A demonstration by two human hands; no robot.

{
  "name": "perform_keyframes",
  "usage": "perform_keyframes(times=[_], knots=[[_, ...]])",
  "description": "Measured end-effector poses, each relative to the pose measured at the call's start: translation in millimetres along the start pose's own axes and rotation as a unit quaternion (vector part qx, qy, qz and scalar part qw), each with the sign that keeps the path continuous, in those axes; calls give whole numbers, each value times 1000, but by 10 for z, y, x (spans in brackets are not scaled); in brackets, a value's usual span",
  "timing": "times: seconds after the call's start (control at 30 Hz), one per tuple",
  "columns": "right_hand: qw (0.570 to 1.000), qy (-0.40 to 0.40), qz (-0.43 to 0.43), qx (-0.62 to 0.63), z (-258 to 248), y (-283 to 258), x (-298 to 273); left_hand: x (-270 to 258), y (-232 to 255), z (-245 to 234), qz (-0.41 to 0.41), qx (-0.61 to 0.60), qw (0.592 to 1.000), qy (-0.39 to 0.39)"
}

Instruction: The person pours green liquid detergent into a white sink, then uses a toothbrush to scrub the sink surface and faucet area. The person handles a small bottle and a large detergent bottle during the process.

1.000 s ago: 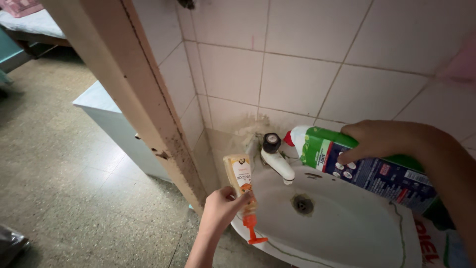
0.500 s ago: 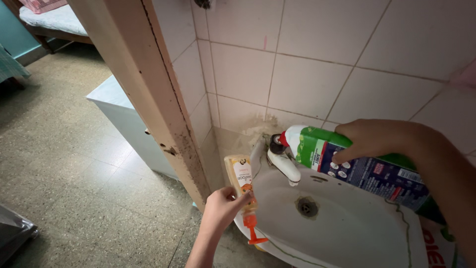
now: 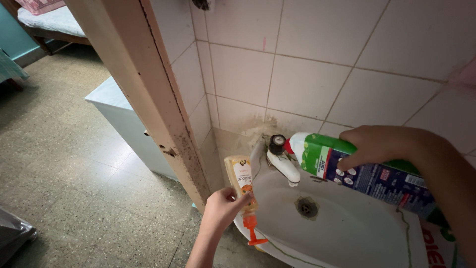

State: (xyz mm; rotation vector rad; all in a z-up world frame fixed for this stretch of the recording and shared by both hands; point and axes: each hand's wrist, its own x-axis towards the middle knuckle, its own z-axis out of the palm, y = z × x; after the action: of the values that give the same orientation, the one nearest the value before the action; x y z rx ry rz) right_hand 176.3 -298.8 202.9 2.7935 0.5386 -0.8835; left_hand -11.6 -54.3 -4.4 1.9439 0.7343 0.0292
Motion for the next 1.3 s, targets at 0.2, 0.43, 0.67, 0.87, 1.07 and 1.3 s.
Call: perform_keyframes(times=[0.2,0.43,0.67,0.87,1.07,1.3], knots=[[1000,-9,21,1,46,35,-46,13,-12,34,8,-21,1000,-4],[999,-23,22,4,134,107,-53,22,-6,37,-1,1,1000,-5],[999,-43,30,7,233,256,-58,23,-4,64,3,11,1000,-1],[998,-47,5,28,384,506,-29,18,8,70,-1,11,1000,-2],[998,-57,3,26,466,557,-72,41,9,106,1,7,1000,-7],[998,-53,-18,-4,487,433,-164,59,5,118,-2,3,1000,-17]])
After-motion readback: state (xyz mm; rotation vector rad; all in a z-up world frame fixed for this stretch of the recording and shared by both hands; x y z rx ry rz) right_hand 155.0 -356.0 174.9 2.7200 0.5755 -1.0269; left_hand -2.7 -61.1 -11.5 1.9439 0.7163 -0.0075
